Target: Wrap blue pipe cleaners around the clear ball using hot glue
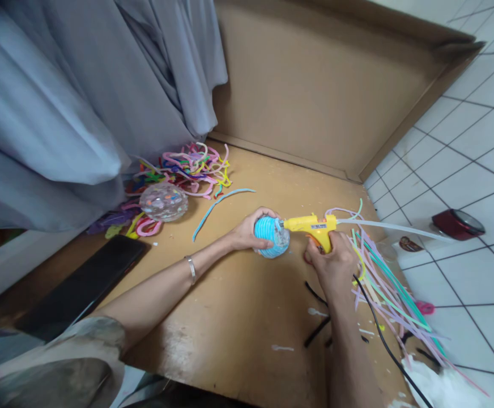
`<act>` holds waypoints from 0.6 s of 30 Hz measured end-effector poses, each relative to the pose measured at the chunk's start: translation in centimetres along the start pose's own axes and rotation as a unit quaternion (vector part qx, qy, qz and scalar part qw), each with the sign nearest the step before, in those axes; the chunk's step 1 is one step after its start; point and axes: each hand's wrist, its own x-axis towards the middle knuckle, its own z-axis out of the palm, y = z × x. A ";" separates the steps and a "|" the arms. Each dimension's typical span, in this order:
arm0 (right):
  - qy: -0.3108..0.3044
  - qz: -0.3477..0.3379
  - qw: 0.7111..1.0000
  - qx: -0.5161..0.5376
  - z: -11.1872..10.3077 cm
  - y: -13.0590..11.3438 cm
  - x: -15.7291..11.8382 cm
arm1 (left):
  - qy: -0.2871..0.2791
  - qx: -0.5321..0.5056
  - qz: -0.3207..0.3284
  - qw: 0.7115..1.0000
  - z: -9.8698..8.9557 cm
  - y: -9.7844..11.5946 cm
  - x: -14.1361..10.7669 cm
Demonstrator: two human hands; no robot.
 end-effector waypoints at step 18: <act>0.020 0.003 1.000 -0.011 -0.1 -0.5 0.1 | 0.007 0.011 -0.008 1.000 -0.1 0.2 0.0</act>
